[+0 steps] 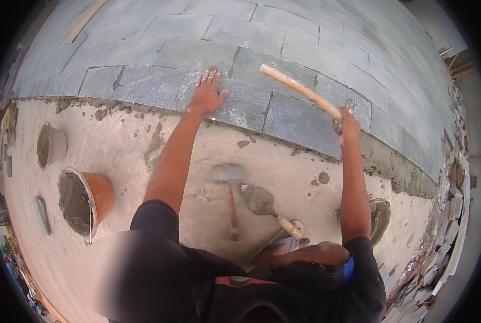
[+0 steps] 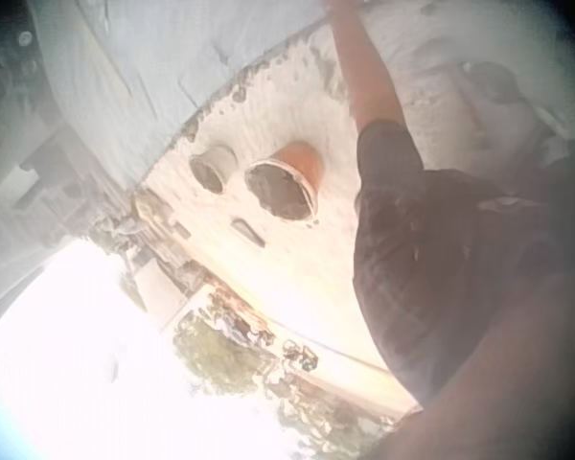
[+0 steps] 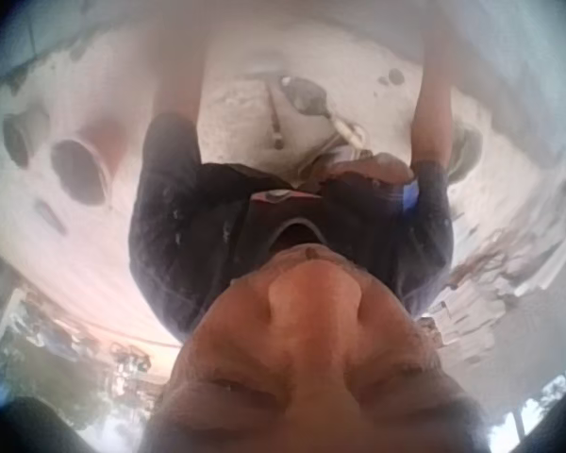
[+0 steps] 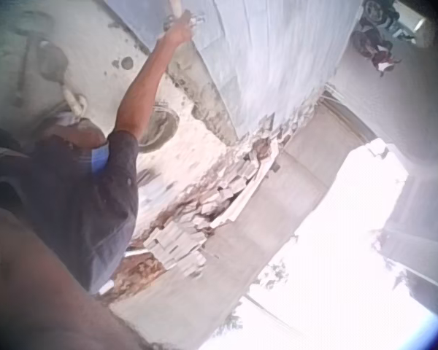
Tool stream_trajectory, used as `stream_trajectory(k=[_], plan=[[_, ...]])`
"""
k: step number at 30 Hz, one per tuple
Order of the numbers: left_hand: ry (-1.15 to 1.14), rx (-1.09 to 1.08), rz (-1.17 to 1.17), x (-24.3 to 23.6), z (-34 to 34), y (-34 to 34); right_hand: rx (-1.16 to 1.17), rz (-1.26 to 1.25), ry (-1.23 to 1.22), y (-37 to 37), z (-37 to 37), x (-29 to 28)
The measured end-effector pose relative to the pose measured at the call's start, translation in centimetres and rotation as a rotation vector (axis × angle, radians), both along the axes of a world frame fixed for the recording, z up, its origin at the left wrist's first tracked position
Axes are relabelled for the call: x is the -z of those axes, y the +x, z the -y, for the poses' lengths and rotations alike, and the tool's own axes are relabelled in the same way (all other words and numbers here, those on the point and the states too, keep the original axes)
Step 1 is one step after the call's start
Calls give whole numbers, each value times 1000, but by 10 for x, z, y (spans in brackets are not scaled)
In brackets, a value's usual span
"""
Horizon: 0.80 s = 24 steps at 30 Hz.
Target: The person applies mortar to the back of a stone tile using a trowel, places the tile onto a prepared surface, and taps it into position using a wooden handle.
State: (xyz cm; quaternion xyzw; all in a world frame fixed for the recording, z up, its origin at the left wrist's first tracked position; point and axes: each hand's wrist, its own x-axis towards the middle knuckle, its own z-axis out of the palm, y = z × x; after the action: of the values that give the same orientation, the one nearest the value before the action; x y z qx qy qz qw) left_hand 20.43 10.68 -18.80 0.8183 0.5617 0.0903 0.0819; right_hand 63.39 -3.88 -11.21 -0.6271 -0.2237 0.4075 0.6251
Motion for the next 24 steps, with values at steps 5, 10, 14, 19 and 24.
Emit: stream_trajectory(k=[5, 10, 14, 19, 24], plan=[[52, 74, -29, -19, 10, 33, 46, 70, -52, 27, 36, -10], [107, 486, 6, -26, 90, 139, 232, 138, -37, 71, 57, 3], [50, 631, 31, -6, 138, 186, 185, 48, -38, 82, 72, -4], [122, 606, -33, -5, 137, 213, 178, 100, -66, 86, 80, -14], [107, 598, 33, 2, 119, 219, 123, 78, -34, 76, 66, -25]])
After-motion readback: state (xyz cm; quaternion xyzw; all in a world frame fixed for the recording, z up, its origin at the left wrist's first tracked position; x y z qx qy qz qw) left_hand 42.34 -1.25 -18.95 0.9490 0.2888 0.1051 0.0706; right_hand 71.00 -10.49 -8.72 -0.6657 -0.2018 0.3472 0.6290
